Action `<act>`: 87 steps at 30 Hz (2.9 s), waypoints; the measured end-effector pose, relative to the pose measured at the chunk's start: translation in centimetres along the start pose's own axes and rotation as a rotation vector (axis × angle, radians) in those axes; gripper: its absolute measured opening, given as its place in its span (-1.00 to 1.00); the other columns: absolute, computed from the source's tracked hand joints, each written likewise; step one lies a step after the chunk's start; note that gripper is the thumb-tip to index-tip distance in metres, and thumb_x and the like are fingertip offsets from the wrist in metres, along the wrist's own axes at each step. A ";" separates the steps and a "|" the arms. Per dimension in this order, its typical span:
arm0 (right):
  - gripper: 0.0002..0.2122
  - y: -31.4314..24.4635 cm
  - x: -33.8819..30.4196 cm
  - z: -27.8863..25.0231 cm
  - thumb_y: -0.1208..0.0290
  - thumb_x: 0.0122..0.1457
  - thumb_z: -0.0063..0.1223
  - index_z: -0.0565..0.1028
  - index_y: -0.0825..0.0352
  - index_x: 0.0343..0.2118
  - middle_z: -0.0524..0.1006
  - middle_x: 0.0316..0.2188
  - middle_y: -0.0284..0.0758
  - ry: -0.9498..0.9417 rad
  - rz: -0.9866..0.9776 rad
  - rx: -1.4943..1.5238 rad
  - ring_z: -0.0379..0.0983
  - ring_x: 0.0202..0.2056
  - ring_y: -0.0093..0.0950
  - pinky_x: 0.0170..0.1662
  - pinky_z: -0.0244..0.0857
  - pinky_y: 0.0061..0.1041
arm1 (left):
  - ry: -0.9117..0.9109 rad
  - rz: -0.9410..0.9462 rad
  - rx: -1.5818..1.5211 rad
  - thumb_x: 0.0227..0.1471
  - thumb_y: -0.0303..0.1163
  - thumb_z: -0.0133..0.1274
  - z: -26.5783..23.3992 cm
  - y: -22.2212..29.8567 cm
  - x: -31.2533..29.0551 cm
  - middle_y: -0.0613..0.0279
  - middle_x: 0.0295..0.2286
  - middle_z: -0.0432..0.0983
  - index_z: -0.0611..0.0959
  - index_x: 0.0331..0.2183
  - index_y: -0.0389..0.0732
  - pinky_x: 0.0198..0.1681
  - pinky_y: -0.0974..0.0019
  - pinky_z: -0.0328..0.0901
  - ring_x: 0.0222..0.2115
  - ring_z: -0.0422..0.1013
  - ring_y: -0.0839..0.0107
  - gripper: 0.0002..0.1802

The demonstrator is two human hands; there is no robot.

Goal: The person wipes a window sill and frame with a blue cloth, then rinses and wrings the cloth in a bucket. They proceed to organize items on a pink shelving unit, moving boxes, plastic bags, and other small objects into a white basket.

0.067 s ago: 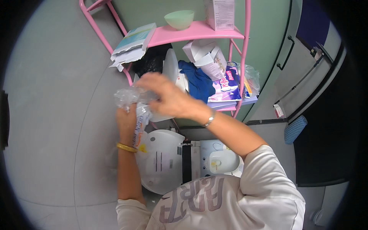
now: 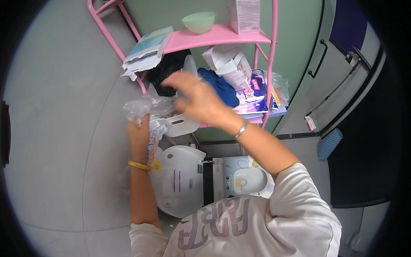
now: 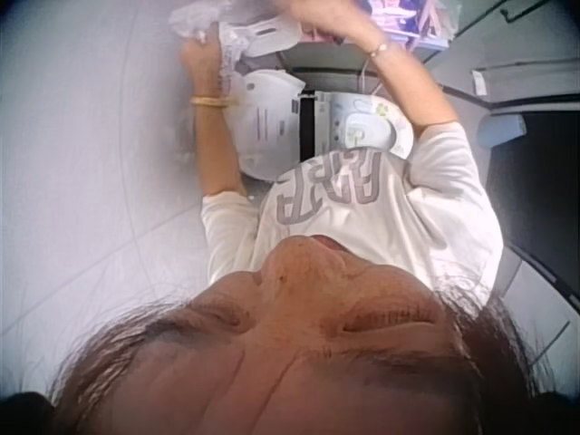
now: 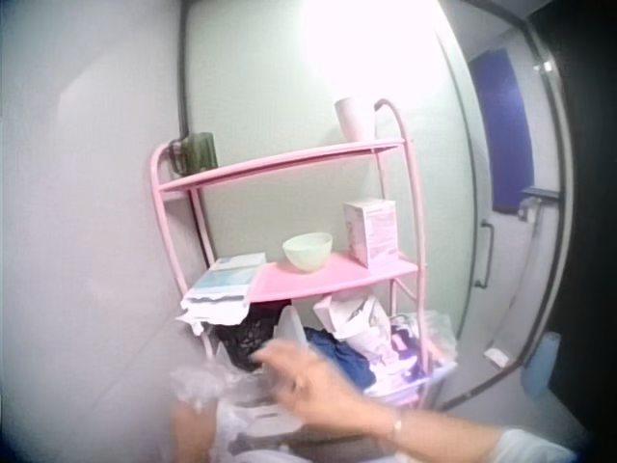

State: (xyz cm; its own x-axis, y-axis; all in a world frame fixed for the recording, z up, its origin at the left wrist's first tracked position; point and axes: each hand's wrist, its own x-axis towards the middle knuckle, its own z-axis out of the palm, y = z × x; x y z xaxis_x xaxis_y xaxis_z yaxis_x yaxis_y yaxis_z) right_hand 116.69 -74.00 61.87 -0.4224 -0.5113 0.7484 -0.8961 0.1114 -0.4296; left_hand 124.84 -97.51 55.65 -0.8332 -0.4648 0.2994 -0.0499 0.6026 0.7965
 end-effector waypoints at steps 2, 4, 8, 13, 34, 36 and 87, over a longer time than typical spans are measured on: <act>-0.51 4.8 -0.6 -3.6 0.58 -0.12 0.13 0.39 0.24 -0.02 0.35 0.05 -0.24 0.196 0.207 -0.273 0.35 0.01 -0.23 -0.06 0.33 -0.27 | 0.153 0.029 -0.053 -0.08 -0.35 0.19 0.4 0.6 -0.8 0.00 -0.09 0.39 0.38 -0.03 -0.41 -0.16 0.27 0.30 -0.16 0.39 0.24 -0.40; -0.53 9.9 -1.3 -7.0 0.52 -0.12 0.19 0.41 0.21 -0.05 0.37 0.01 -0.23 0.218 0.303 -0.657 0.40 -0.08 -0.19 -0.09 0.34 -0.28 | 0.283 -0.028 -0.121 -0.09 -0.37 0.19 0.2 3.1 -2.4 0.04 -0.11 0.41 0.46 -0.09 -0.41 -0.18 0.26 0.31 -0.18 0.40 0.26 -0.49; -0.63 12.5 -1.7 -9.4 0.43 -0.13 0.23 0.45 0.26 -0.18 0.43 -0.13 -0.24 -0.175 0.465 -0.745 0.42 -0.16 -0.16 -0.15 0.33 -0.26 | 0.212 -0.098 -0.497 -0.07 -0.41 0.19 -0.9 4.6 -7.3 0.08 -0.16 0.43 0.43 -0.07 -0.41 -0.16 0.34 0.31 -0.18 0.39 0.36 -0.48; -0.75 8.1 -2.7 -11.7 0.38 -0.11 0.23 0.49 0.31 -0.33 0.45 -0.31 -0.25 -0.160 0.365 -0.738 0.44 -0.24 -0.16 -0.21 0.31 -0.23 | 0.143 -0.180 -0.846 0.11 -0.33 0.02 -0.5 5.5 -11.7 0.15 -0.17 0.42 0.34 0.01 -0.37 -0.11 0.37 0.30 -0.15 0.38 0.44 -0.51; -0.78 -3.3 -11.7 -16.2 0.52 -0.18 0.25 0.49 0.33 -0.40 0.42 -0.19 -0.26 -0.395 0.044 0.039 0.36 -0.16 -0.28 -0.18 0.33 -0.38 | -0.086 -0.136 -1.165 0.13 -0.14 -0.03 9.0 8.2 -13.4 0.15 0.07 0.25 0.07 0.20 -0.13 0.08 0.16 0.19 0.06 0.25 0.27 -0.28; -0.73 -4.1 -13.0 -12.9 0.48 -0.18 0.24 0.53 0.31 -0.33 0.42 -0.14 -0.25 -0.581 -0.008 -0.058 0.36 -0.13 -0.26 -0.13 0.34 -0.35 | -0.310 -0.080 -1.277 0.08 0.00 0.02 9.5 11.4 -16.0 0.12 0.12 0.16 -0.09 0.25 -0.12 0.14 0.15 0.13 0.12 0.18 0.25 -0.08; -0.18 9.2 11.2 6.6 -0.06 -0.23 0.24 0.30 0.21 0.15 0.33 0.12 -0.21 -0.886 0.313 -0.590 0.28 0.11 -0.30 0.09 0.21 -0.38 | 0.139 -0.155 -0.711 -0.16 -0.61 0.19 -2.2 -3.9 -19.9 0.15 -0.07 0.42 0.35 0.07 -0.33 0.01 0.37 0.22 -0.10 0.36 0.43 -0.31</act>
State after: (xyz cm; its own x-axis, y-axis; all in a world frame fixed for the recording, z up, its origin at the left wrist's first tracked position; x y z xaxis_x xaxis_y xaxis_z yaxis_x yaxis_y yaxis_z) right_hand 104.58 -84.31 62.99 -0.6058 -0.7918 -0.0783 -0.7906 0.6101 -0.0518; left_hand 142.83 -92.06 47.75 -0.7660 -0.6166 0.1819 0.2467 -0.0206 0.9689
